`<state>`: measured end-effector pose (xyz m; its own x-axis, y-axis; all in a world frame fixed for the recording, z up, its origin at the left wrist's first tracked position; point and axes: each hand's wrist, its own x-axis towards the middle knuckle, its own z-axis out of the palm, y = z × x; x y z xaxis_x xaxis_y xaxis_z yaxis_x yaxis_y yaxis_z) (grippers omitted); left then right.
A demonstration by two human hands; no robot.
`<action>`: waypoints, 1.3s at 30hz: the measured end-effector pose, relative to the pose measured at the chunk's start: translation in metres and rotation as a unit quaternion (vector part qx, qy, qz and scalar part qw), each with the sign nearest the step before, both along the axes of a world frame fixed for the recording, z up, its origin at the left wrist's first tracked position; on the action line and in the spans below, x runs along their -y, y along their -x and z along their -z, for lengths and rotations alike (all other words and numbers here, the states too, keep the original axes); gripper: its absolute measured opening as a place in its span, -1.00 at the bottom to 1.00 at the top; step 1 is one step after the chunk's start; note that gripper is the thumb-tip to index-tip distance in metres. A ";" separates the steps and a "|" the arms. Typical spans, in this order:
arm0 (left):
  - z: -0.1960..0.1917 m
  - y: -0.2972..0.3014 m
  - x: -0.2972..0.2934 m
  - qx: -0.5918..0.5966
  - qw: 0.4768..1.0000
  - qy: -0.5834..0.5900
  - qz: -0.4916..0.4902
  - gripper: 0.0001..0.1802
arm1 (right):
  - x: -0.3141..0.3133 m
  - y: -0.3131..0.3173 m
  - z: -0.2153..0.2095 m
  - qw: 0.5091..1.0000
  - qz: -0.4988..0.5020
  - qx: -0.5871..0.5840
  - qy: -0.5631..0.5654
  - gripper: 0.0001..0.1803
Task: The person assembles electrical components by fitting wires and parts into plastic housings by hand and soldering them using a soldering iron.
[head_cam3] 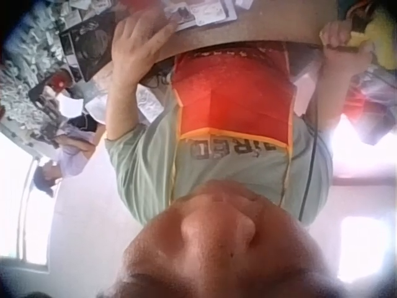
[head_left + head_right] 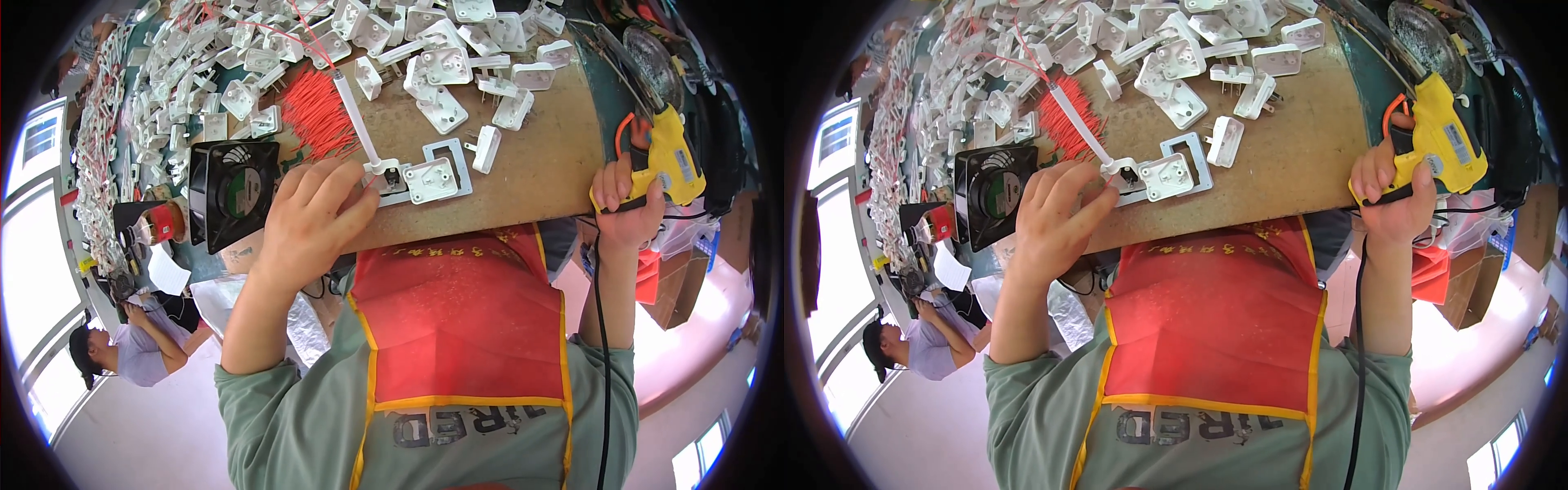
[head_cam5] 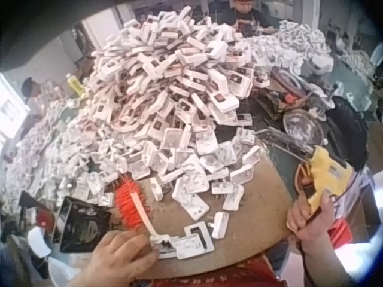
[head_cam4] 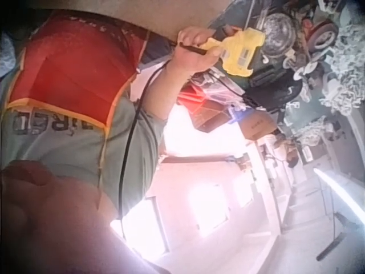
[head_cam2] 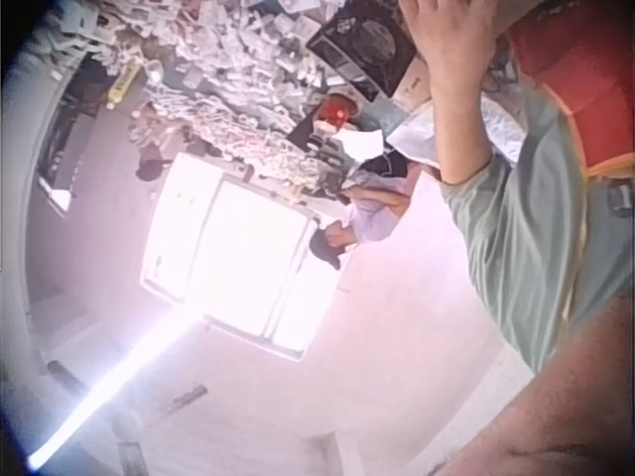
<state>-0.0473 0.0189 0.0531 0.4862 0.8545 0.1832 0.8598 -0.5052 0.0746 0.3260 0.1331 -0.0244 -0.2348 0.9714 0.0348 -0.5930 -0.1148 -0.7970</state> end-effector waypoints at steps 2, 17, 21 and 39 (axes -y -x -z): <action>-0.002 -0.001 -0.001 0.004 1.000 0.003 -0.004 -0.61 | 0.003 0.001 -0.002 1.000 0.014 0.009 0.002 -0.30; 0.024 -0.050 -0.009 0.183 0.980 -0.011 -0.082 -0.76 | 0.068 0.007 -0.030 0.987 -0.074 0.139 0.024 -0.12; 0.036 -0.062 -0.012 0.201 0.971 -0.043 -0.123 -0.79 | 0.076 0.008 -0.041 0.973 -0.133 0.188 0.035 -0.09; 0.031 -0.074 -0.010 0.203 0.956 -0.011 -0.212 -0.85 | 0.093 0.009 -0.053 0.957 -0.157 0.210 0.128 -0.10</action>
<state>0.0269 0.0292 0.0225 -0.0188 0.9524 0.3043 0.8899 -0.1228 0.4394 0.3174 0.0400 0.0284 -0.4571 0.8153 -0.3553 -0.1316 -0.4571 -0.8796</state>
